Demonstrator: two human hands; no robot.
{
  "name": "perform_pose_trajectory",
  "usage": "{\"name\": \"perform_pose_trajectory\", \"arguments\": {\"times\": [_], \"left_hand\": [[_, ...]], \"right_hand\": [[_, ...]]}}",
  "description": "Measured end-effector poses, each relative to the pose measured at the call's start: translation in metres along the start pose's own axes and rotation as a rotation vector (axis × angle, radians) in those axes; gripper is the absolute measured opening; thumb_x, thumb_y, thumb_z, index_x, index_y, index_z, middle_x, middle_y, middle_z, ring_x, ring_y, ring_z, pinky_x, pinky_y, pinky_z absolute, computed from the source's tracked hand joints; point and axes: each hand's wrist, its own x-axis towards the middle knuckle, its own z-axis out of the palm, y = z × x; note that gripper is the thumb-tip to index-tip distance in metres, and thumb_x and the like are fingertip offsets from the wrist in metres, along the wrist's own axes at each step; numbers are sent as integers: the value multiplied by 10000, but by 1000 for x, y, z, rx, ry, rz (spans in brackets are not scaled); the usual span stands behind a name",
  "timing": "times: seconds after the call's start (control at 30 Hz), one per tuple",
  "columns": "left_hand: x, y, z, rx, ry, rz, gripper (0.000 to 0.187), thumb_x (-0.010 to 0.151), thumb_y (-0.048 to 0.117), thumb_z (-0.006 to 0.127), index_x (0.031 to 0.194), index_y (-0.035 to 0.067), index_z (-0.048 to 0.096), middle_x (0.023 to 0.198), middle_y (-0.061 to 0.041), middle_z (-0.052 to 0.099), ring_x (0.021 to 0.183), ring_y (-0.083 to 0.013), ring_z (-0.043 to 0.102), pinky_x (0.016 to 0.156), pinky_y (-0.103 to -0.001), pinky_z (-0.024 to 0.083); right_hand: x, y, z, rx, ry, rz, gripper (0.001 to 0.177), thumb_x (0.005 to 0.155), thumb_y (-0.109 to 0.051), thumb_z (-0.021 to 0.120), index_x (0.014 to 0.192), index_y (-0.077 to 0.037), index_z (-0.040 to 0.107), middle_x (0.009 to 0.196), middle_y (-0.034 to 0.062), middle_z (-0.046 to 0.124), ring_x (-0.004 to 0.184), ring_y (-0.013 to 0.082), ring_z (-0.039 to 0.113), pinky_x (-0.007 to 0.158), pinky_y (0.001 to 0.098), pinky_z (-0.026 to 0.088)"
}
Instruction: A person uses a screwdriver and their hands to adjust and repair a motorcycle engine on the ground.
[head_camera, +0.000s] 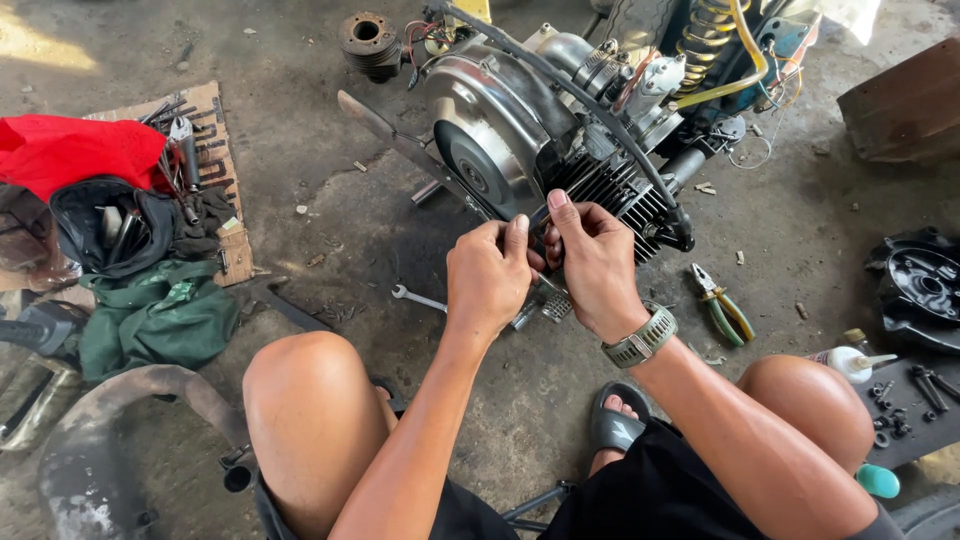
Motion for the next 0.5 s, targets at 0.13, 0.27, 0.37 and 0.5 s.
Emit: {"name": "perform_pose_trajectory", "arguments": {"times": [0.13,0.27,0.37,0.5], "left_hand": [[-1,1,-1,-15,-4,-3,432,1075,355,494,870,81,758,631,-42,741,659,-223,751,665,-386,631],[-1,2,-1,-5,-10,-9,439,1076,360,492,860,88,761,627,-39,740,659,-233,751,668,-398,632],[-1,1,-1,-23,-13,-10,433,1082,343,481,876,81,758,629,-41,738,669,-235,751,668,-400,630],[-1,-1,-1,-25,-15,-8,428,1079,349,486,883,83,758,633,-40,739,679,-238,752,675,-404,629]], "right_hand": [[0,1,0,10,0,-1,362,975,-318,774,818,-2,693,639,94,577,511,125,536,462,248,487],[1,1,0,3,-1,-8,364,977,-316,772,819,1,691,641,97,575,512,126,536,462,249,485],[0,1,0,4,0,-9,363,979,-315,770,817,0,691,643,96,576,514,125,538,461,248,487],[-1,-1,1,9,3,-9,366,980,-314,768,812,2,690,640,96,573,513,126,536,459,247,487]]}}
